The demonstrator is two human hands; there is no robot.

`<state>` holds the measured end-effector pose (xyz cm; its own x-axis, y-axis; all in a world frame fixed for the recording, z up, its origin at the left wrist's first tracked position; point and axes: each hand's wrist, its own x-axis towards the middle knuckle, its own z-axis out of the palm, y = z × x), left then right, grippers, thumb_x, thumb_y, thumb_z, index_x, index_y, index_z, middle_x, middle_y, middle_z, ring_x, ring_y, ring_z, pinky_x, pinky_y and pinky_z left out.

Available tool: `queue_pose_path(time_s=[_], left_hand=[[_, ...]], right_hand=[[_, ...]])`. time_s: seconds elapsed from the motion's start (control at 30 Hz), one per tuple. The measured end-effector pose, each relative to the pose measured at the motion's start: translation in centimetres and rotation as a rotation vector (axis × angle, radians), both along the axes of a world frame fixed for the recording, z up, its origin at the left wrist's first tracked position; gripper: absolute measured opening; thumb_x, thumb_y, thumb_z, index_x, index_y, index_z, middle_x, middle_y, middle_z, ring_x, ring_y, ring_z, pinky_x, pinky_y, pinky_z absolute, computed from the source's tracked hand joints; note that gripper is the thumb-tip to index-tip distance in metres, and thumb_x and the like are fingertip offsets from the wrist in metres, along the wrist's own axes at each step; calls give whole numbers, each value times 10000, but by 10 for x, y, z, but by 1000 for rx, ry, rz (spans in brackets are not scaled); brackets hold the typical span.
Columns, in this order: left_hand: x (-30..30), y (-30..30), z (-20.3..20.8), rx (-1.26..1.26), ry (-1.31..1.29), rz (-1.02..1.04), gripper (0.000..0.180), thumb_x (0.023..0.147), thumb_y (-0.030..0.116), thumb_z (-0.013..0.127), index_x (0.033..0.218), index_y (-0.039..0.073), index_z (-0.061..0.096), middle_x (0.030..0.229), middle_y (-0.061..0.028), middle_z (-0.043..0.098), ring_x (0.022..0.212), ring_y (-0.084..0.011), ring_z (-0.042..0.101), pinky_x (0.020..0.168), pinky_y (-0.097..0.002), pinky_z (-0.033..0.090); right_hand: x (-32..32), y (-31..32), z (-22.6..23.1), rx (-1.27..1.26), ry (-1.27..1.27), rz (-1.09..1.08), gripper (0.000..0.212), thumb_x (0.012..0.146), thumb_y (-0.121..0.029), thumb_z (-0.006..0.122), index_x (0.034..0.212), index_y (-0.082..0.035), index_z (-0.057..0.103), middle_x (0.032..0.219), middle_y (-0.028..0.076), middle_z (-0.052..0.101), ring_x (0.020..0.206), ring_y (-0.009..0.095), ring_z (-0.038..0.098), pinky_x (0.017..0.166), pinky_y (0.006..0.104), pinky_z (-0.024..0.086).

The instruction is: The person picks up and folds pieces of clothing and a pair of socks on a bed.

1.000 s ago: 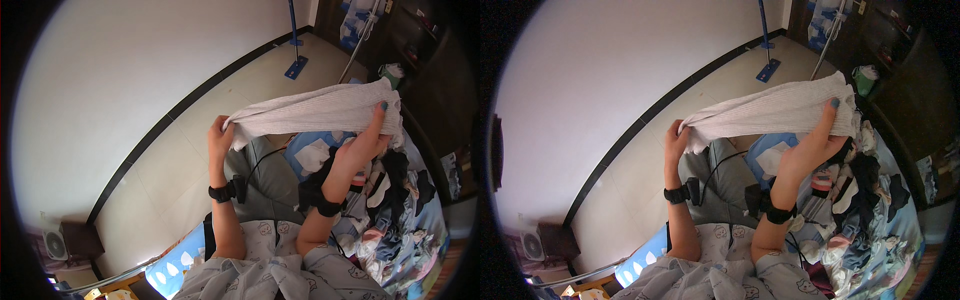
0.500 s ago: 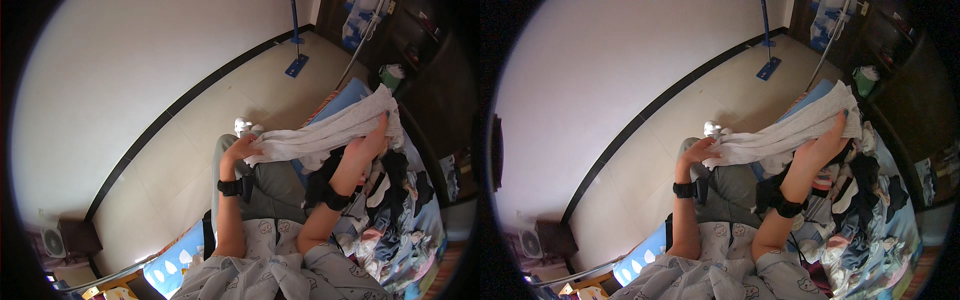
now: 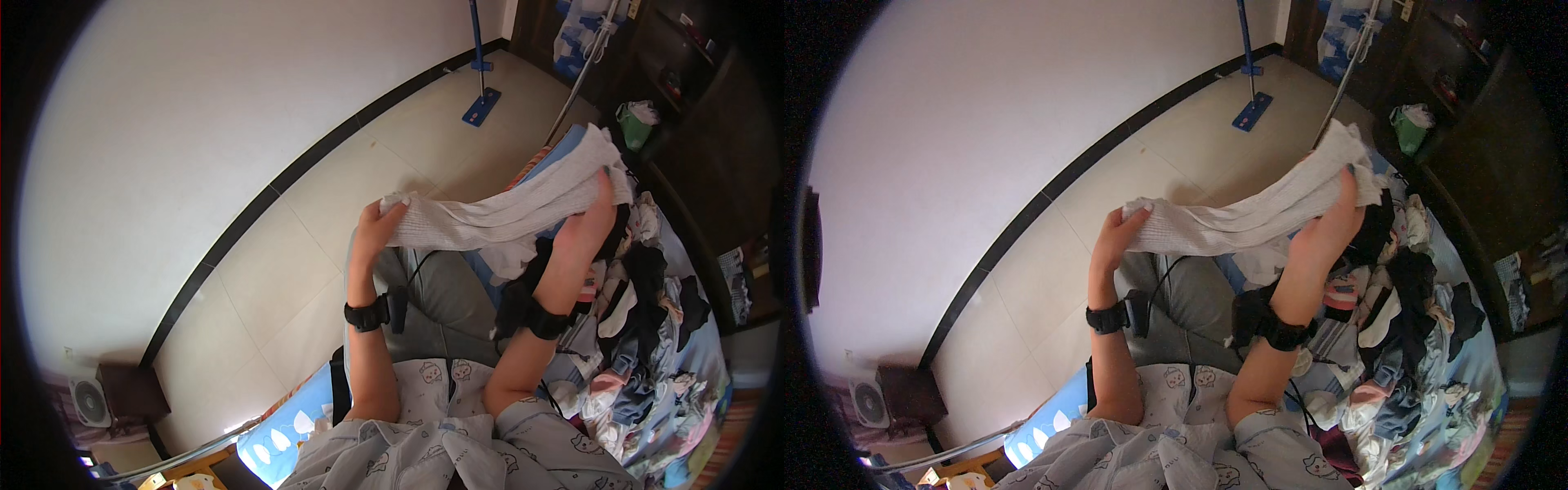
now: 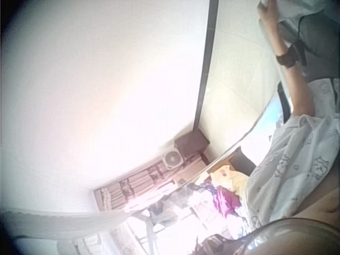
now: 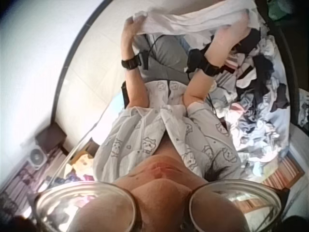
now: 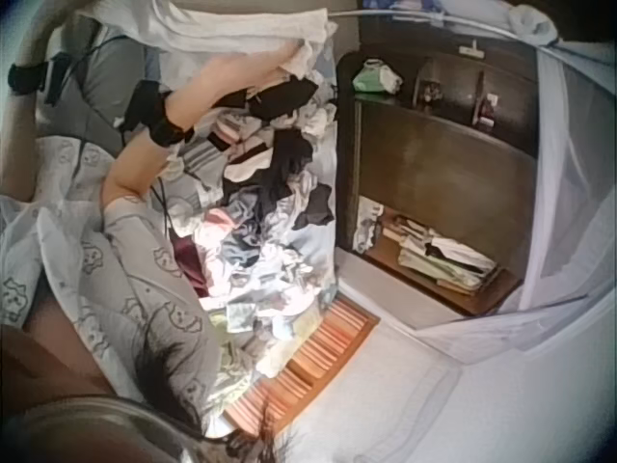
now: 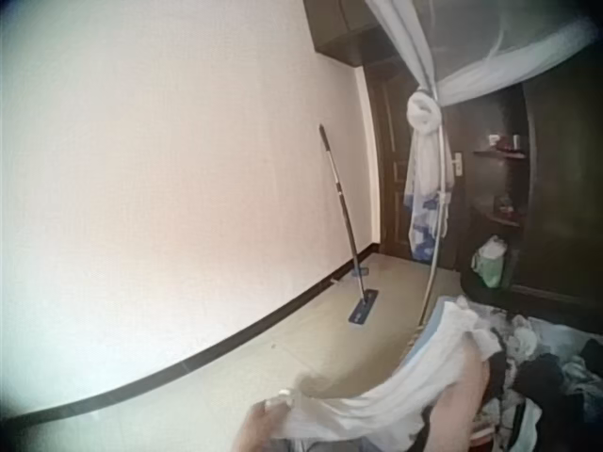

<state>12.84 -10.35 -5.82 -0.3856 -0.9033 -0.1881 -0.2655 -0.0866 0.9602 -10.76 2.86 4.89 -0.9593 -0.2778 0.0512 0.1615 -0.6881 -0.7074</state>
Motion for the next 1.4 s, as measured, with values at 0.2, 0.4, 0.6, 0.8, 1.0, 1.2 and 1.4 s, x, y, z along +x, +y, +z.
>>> queue_pose_path(time_s=[0.2,0.4,0.6,0.8,1.0,1.2,1.4], left_hand=[[-1,16,44,154,352,166,439,896,326,573,1150,-32,552,1037,-89,612,948,-162,569,826,-283,439],[-15,33,74,250,517,204,481,912,340,544,1223,-23,491,1138,-102,575,1035,-188,553,873,-302,442],[-23,41,79,297,577,136,481,916,338,535,1248,-4,473,1158,-93,567,1053,-178,558,893,-300,446],[-23,45,88,286,611,142,460,918,321,533,1244,1,475,1160,-89,569,1045,-184,566,890,-301,454],[-21,46,90,231,633,176,425,919,295,523,1231,10,491,1152,-86,582,1057,-180,568,898,-309,454],[-15,47,101,239,768,93,463,946,391,426,1230,35,504,1185,-78,579,1090,-180,558,940,-337,423],[-14,47,101,235,741,99,446,937,404,441,1196,50,521,1113,-66,606,1015,-160,589,869,-314,457]], right_hand=[[8,-15,-5,68,89,60,421,835,-124,628,1202,34,495,1214,125,547,1098,238,542,921,327,424],[20,-36,-25,294,488,79,351,878,-140,583,1173,29,496,1116,121,588,1019,183,555,890,290,409],[47,-42,-14,384,757,217,320,860,-141,584,1116,27,490,1016,169,621,933,250,609,806,330,449],[65,-45,-11,370,898,378,300,829,-123,599,1062,4,458,907,220,621,886,389,624,712,382,476],[84,-40,1,382,992,482,273,809,-93,610,1021,-3,464,881,216,612,835,401,608,685,380,472],[79,-40,2,354,1101,740,294,771,-38,612,1048,6,521,1004,192,618,943,343,610,779,347,478],[76,-39,-4,331,1349,777,390,751,-46,624,1138,-26,576,1279,134,530,1280,275,406,1013,365,368]])
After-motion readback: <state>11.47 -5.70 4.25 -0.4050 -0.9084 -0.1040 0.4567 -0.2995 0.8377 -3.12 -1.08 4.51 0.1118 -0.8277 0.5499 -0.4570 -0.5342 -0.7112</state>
